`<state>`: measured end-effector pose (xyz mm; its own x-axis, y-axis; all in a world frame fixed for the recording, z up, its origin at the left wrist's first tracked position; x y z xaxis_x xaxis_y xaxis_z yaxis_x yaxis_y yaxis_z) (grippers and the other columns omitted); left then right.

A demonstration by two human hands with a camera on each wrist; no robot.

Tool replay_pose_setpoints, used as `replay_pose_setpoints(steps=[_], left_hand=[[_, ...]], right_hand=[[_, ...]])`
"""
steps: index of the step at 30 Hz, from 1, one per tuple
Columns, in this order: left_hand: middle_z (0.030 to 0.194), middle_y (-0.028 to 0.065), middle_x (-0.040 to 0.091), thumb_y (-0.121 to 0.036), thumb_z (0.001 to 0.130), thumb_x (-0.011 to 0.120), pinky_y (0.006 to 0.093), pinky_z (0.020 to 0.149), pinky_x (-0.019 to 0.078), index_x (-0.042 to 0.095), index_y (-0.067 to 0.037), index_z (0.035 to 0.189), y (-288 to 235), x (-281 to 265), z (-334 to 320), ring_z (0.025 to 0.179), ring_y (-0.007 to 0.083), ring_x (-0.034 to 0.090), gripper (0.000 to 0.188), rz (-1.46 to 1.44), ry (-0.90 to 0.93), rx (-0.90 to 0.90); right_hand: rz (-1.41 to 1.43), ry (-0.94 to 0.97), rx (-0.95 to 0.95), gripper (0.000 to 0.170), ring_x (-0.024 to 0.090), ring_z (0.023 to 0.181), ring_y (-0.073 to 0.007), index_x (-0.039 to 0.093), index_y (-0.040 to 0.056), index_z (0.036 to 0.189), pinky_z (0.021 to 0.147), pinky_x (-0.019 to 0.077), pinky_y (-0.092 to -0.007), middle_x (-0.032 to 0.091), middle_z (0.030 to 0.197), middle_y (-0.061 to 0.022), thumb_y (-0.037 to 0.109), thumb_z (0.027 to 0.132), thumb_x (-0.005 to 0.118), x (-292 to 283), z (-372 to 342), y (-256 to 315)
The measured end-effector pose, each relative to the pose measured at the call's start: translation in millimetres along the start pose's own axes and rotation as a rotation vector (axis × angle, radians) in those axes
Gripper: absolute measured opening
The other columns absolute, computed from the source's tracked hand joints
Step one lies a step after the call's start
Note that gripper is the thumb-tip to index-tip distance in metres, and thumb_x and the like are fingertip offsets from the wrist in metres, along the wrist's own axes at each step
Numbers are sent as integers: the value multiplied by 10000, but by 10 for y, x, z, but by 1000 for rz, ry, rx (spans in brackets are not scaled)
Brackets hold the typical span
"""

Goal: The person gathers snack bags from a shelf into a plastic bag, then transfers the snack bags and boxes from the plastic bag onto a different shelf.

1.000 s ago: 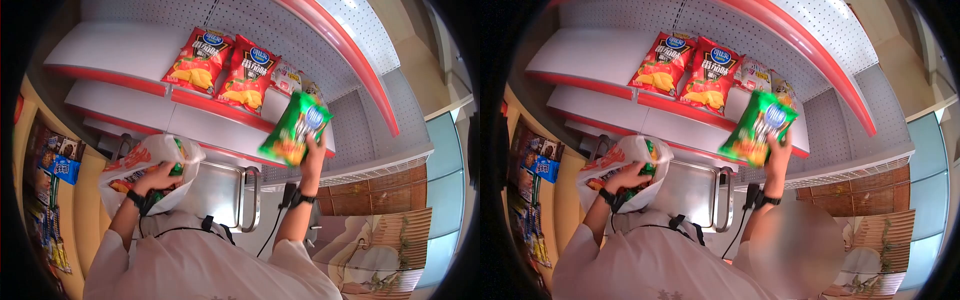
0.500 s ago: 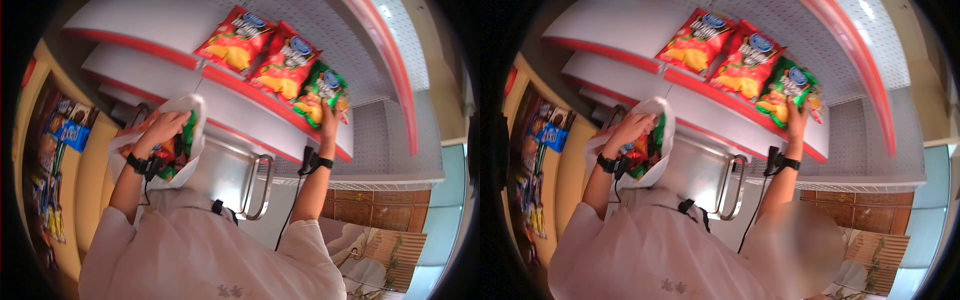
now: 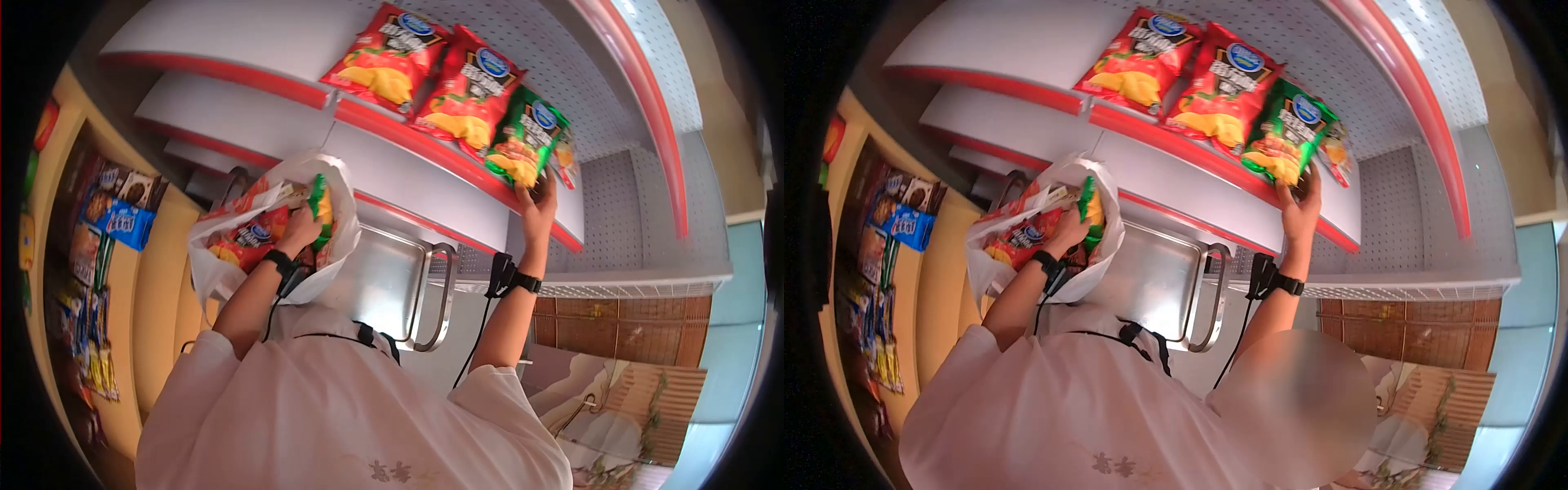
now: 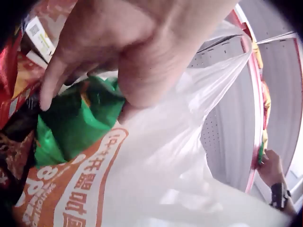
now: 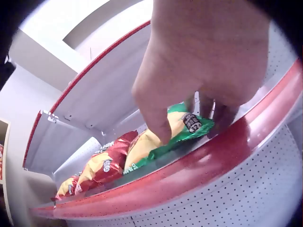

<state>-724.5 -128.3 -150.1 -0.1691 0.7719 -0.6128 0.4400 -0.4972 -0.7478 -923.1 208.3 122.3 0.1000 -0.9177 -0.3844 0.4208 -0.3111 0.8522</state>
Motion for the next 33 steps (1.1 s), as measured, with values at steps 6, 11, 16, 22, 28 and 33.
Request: replay_pose_setpoints(steps=[6,11,16,22,28,33], left_hand=[[986,309,602,-76,820,548,512,828,471,571,59,1004,419,-312,-93,975,457,573,229,98,-90,47],[1049,239,626,-77,894,518,398,789,506,510,62,1218,-161,-1404,-1024,929,309,632,353,-269,-8,82],[1031,15,629,-116,934,552,213,703,502,513,19,1280,-591,-1985,-1573,885,63,574,373,-629,201,198],[1006,3,622,-126,944,542,206,782,472,535,3,1276,-1127,-1539,-1482,884,57,559,357,-665,315,269],[1126,101,603,-121,954,508,285,792,514,458,19,1311,-1415,-1310,-1420,911,158,625,386,-885,484,179],[1173,100,568,-98,923,557,269,828,487,427,0,1319,-1447,-1196,-1406,994,131,582,428,-756,554,299]], right_hand=[[-113,3,-13,625,566,1062,-182,353,-18,1383,907,446,-289,583,1163,-139,20,833,648,-4,-66,133],[-411,-358,-325,450,546,1103,-220,521,-4,1231,938,439,-339,582,1181,-139,8,795,630,2,-524,382],[166,213,91,324,561,1037,-174,589,-2,1125,901,444,-308,602,1152,-83,-8,801,599,617,-1271,558],[365,1047,195,784,497,1181,-207,364,9,1376,1014,374,-344,530,1281,-132,178,734,782,1312,-1757,963],[351,738,293,760,502,1149,-167,413,-5,1341,985,394,-315,549,1247,-96,98,700,807,668,-1726,623],[542,317,353,688,567,1037,-145,468,8,1296,939,436,-311,613,1138,-46,-12,682,779,-36,-1648,450]])
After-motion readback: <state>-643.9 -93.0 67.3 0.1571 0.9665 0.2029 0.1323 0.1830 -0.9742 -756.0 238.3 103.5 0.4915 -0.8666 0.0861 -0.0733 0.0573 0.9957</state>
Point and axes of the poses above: each hand's wrist, its own z-axis towards the middle knuckle, its own x-axis out of the palm, y = z × x, the point moved 3 cm from there along z, towards the middle knuckle
